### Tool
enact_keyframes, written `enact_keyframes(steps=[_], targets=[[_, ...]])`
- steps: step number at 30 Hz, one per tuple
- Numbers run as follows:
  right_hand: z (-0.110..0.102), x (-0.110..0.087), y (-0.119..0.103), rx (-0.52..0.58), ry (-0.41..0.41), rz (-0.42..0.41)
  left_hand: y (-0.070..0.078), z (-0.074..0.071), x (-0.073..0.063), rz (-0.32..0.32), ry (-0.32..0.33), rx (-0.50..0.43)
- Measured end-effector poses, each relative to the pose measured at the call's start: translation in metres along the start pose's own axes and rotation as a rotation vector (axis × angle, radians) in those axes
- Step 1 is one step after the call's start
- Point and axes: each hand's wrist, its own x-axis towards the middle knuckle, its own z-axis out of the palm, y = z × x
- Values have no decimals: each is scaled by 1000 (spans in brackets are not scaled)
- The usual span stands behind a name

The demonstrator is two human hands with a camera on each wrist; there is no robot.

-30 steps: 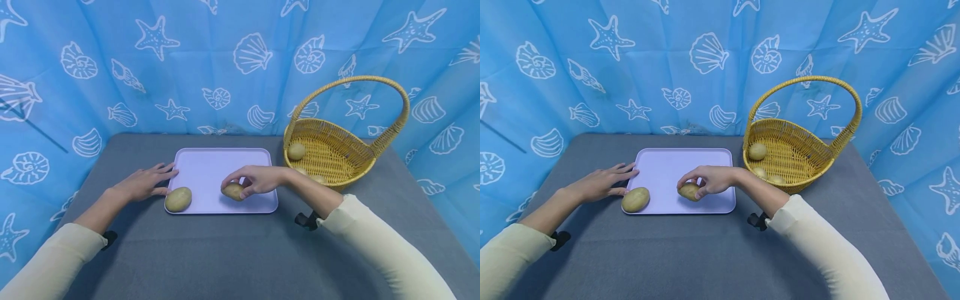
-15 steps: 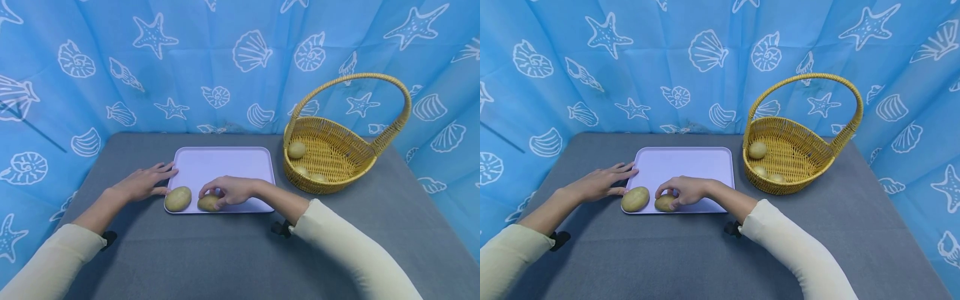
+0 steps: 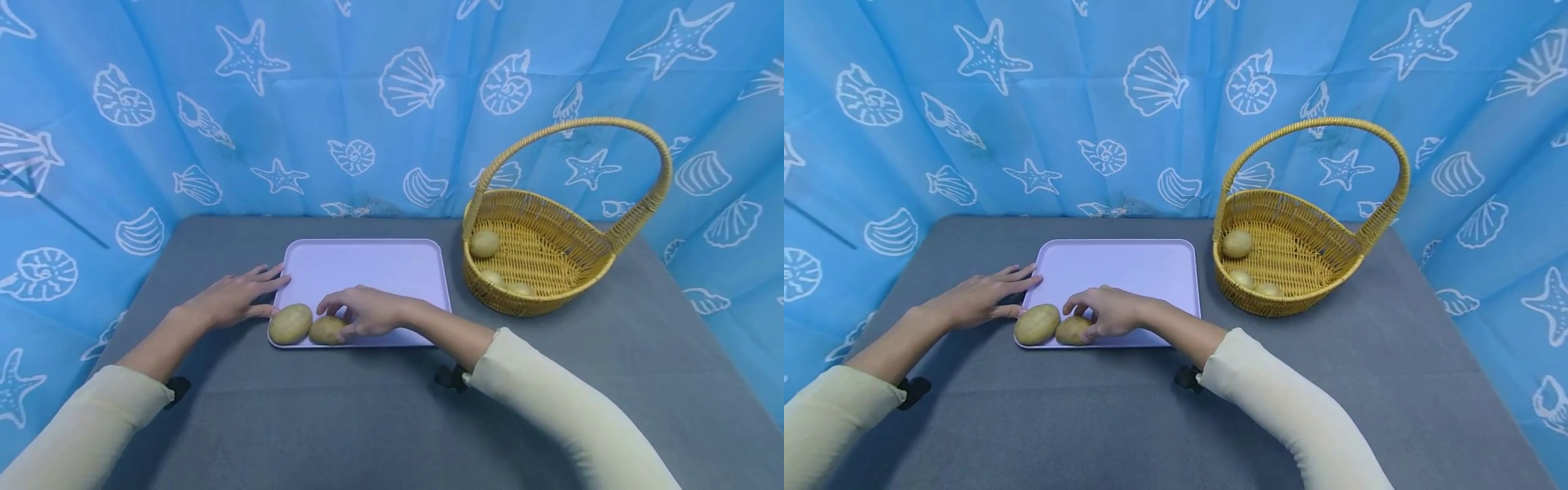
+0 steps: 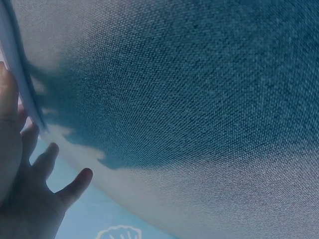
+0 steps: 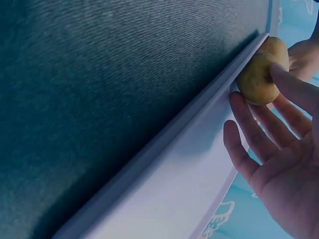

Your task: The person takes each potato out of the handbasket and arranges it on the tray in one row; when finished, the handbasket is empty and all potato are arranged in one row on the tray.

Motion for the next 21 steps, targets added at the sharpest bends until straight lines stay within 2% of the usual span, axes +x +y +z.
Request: enact_keyframes(steps=[6,10,15,21], targets=[[-3,-8,1,12,5,-18,1,0,0,5,2,-4],[-15,-21,1,35,21,-29,0,1,0,10,4,-10],[-42,-48,-2,19,46,-9,-1,2,1,4,1,-10],[-79,-92,2,-49,103,66,-2,2,1,-1,-4,-3]])
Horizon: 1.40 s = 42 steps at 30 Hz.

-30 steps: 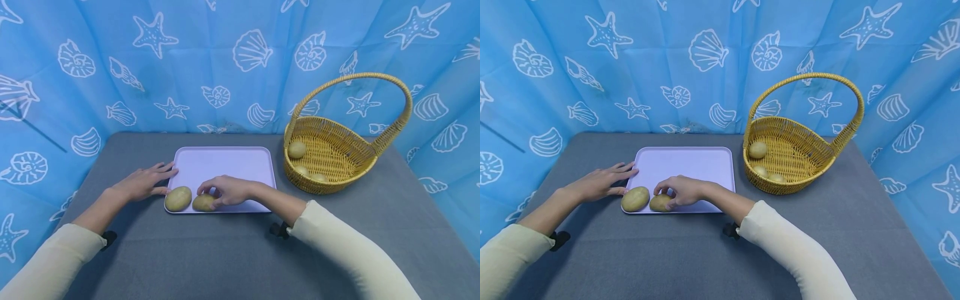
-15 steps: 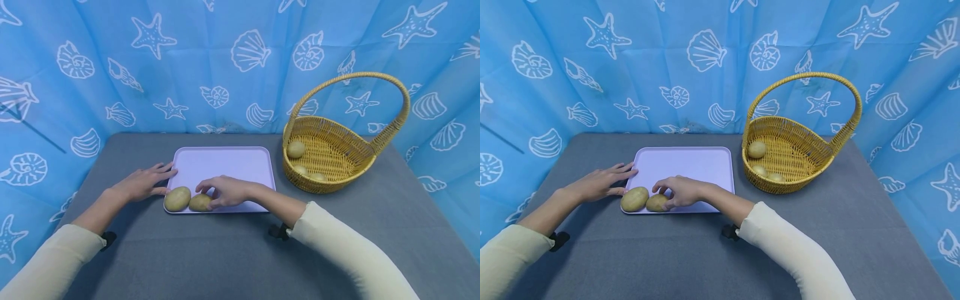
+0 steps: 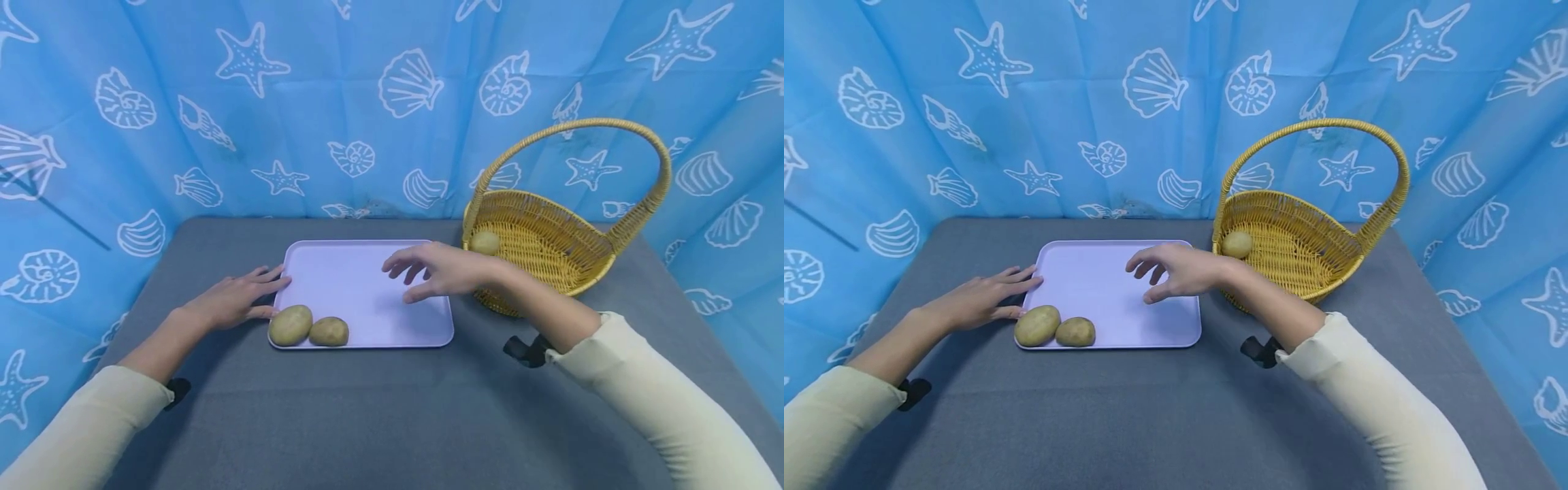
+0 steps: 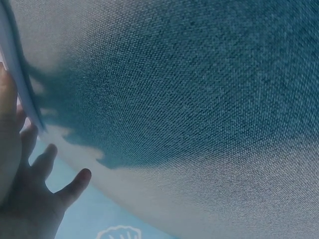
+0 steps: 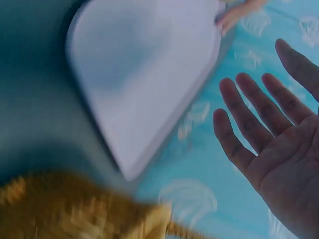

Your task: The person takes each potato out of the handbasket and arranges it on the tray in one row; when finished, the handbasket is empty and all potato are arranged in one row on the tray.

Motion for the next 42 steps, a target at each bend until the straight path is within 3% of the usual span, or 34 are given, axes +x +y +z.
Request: enact_keyframes(steps=[7,12,17,28,35,42], targets=[[-43,-51,24,14,21,130,2,-1,-1,9,6,1],[-67,-85,45,95,-43,229,3,-2,-1,18,12,-10],[-79,-106,67,198,-101,334,2,-3,-3,20,11,-14],[-82,-119,101,309,-244,546,3,-3,-2,17,5,-20],[-81,-114,109,316,-338,590,3,-3,-3,12,-2,-17],[-80,-107,111,339,-371,631,4,-2,-2,15,5,-5]])
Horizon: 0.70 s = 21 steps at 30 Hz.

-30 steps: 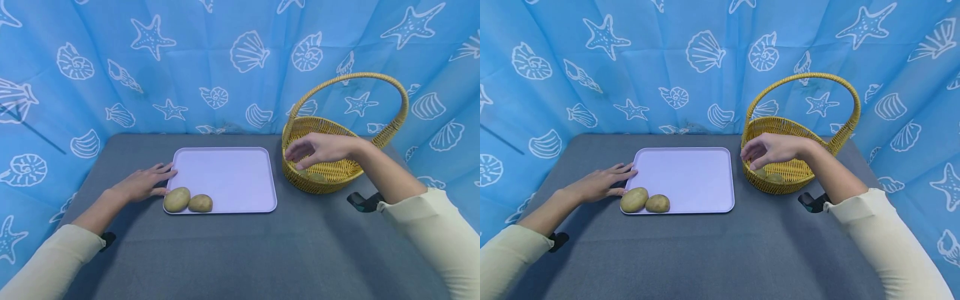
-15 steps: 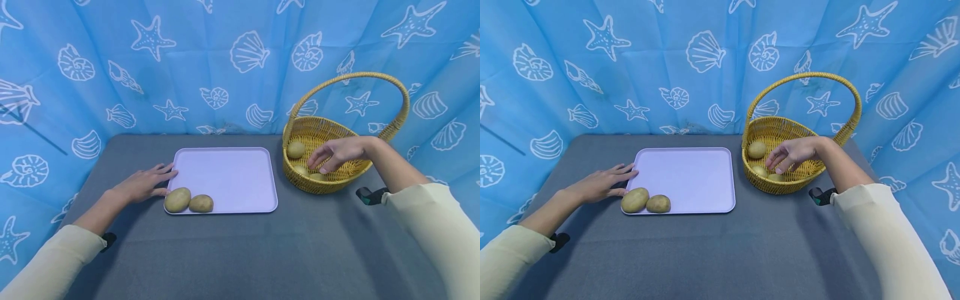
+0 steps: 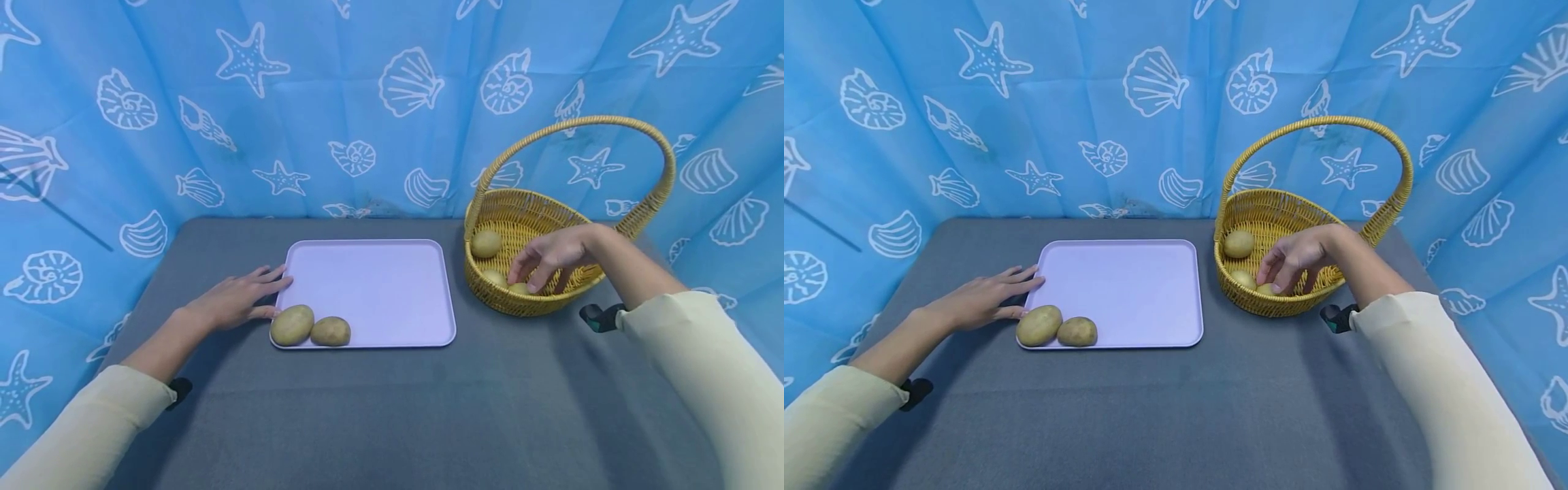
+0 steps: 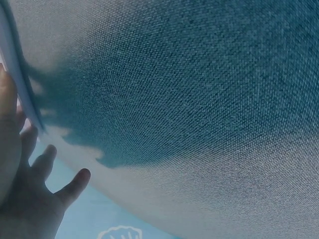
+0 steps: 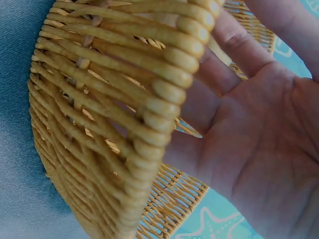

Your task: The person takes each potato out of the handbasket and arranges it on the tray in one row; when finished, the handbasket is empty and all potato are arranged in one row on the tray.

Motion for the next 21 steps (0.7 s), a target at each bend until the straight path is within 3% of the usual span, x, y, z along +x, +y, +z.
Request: enact_keyframes(steps=[21], targets=[[0,13,0,39,-28,43,-2,1,-1,1,1,-22]])
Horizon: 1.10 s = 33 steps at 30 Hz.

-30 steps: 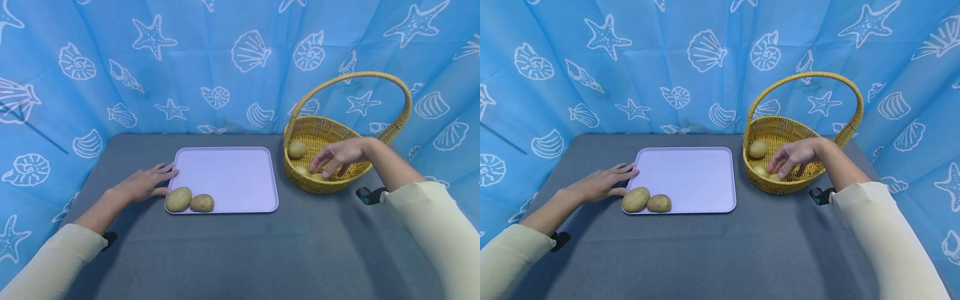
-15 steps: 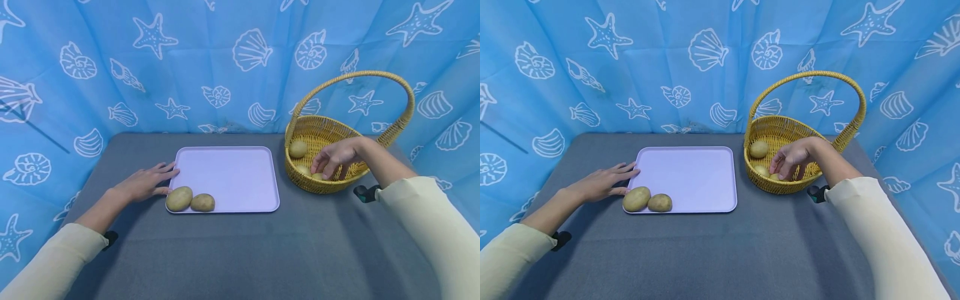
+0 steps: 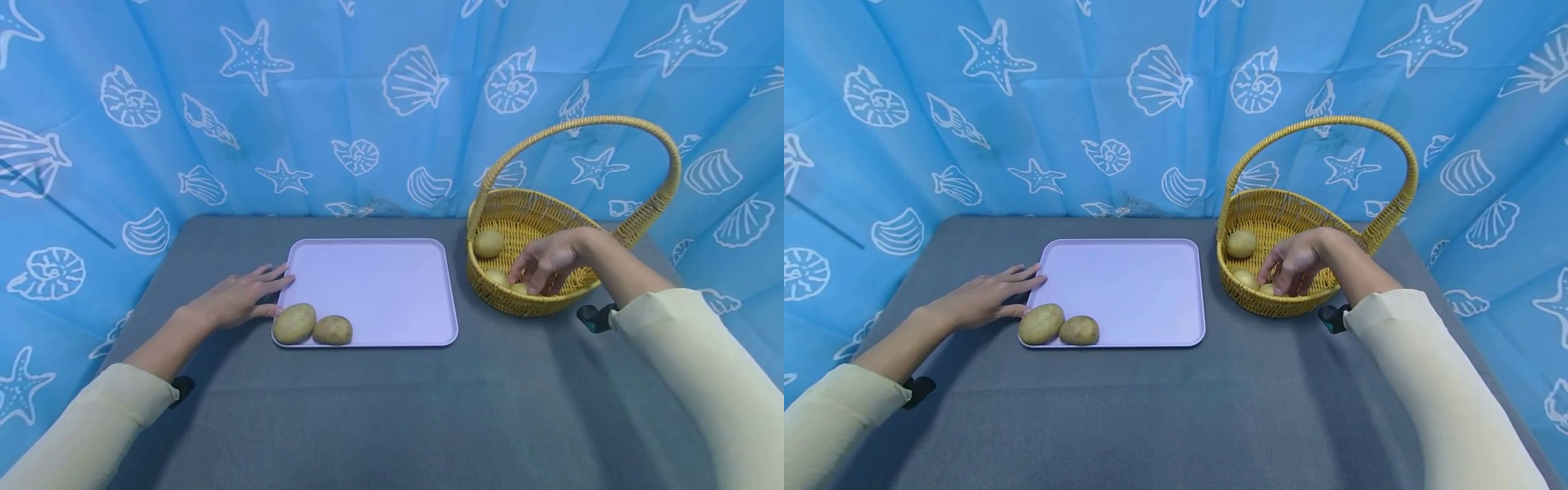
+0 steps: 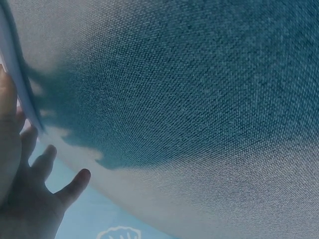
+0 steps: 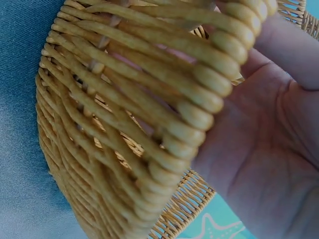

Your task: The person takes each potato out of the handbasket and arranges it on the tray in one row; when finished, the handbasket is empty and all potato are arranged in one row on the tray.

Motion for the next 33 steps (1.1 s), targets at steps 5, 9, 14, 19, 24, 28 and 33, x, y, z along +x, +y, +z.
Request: enact_keyframes(steps=[5,9,14,19,24,28,33], targets=[[0,0,2,-20,3,-22,1,0,0,7,4,1],[-1,-4,5,-44,16,-51,2,-2,-1,4,3,1],[-1,-13,2,-29,39,-106,4,-3,0,10,5,3],[-2,-25,-8,-25,98,-162,3,-3,-1,11,3,0],[0,-31,-22,-101,127,-241,1,-1,0,11,6,5],[3,-33,-33,-185,143,-321,1,-1,1,7,7,24],[8,-31,-44,-219,133,-410,3,-2,2,2,4,34]])
